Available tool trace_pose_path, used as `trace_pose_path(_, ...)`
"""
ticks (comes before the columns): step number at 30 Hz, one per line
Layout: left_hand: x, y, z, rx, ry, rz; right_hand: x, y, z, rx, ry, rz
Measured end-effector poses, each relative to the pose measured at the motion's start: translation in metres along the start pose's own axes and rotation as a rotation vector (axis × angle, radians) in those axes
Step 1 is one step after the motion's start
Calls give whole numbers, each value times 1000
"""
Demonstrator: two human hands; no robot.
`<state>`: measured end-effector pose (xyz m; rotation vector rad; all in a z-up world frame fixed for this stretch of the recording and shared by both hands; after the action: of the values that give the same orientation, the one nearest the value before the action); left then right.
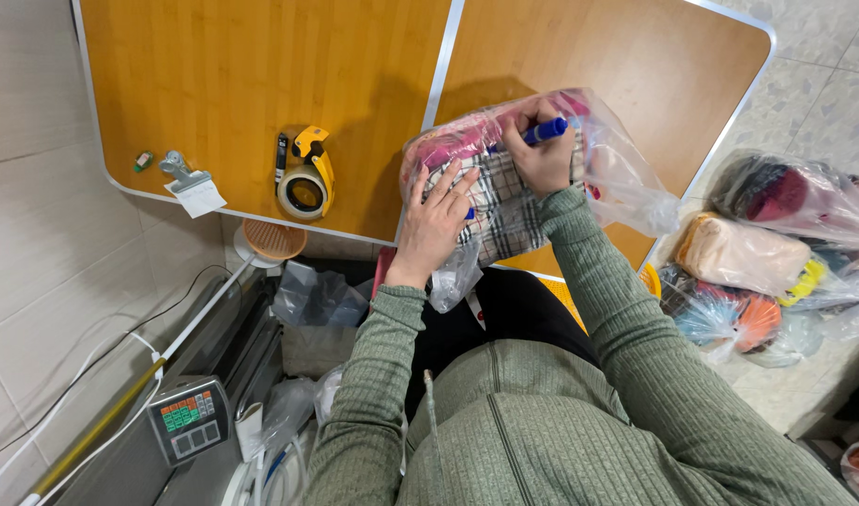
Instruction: The person folds and places several folded garments into clear plastic bags on a wooden table, then seals the bags with a tape dispenser and labels them with a marker. The person stacks the sealed packages on the floor.
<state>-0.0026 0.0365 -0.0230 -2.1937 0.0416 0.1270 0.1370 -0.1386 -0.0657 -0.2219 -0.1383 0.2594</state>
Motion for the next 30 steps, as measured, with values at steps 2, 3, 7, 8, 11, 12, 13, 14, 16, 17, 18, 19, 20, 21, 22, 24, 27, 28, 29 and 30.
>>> trace_pose_path(2,0,1,0,-14,-15,39,0,1,1,-49,-73,38)
trace_pose_path(3,0,1,0,-19,-15,37,-1,1,1,-73,-110,56)
trace_pose_path(7,1,2,-1,-32,-20,47,-2,-2,-1,-16,-31,-15)
trace_pose_path(8,1,2,-2,-33,-25,53,-2,-2,-2,-10,-57,-31)
trace_pose_path(11,1,1,-1,-15,-17,29,-1,-1,-6,-21,-86,-41)
trace_pose_path(12,1,2,-1,-21,-18,32,-1,-1,-7,-30,-85,-38)
trace_pose_path(13,2,2,0,-27,-19,35,-1,-1,-8,-69,-94,-22)
trace_pose_path(14,2,2,0,-33,-19,38,-1,-1,-8,-108,-104,-8)
trace_pose_path(16,3,2,0,-37,-19,48,0,-3,-6,-144,-121,-19)
trace_pose_path(17,4,2,0,-39,-19,53,0,-4,-4,-141,-129,-45)
trace_pose_path(18,4,1,0,-24,-20,38,1,-5,-2,-139,-139,-69)
trace_pose_path(19,4,0,0,-10,-20,24,1,-6,1,-113,-136,-82)
trace_pose_path(20,4,-1,-2,4,-25,10,1,-9,5,-87,-131,-91)
trace_pose_path(21,3,-2,-3,1,-25,22,2,-11,8,-60,-126,-101)
trace_pose_path(22,3,-3,-4,-4,-21,36,4,-12,11,-119,-126,-64)
trace_pose_path(24,4,-4,-7,-9,-30,62,10,-15,15,-236,-132,4)
trace_pose_path(27,11,-8,-9,-5,-57,80,19,-15,19,-235,-101,39)
trace_pose_path(28,10,-8,-10,-5,-60,81,18,-16,19,-256,-103,49)
trace_pose_path(29,8,-8,-10,-4,-63,82,17,-16,18,-276,-104,59)
trace_pose_path(30,8,-8,-11,-1,-63,83,17,-17,17,-298,-108,65)
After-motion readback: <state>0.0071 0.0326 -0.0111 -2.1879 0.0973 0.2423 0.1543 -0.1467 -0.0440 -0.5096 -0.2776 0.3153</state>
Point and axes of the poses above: each hand's wrist, its own x-axis towards the middle knuckle, its own y-axis out of the palm, z = x × y, the point moved 1 cm from there along x, towards the middle knuckle, and after that the axes turned 14 degrees about -y, right-handed, at the moved point
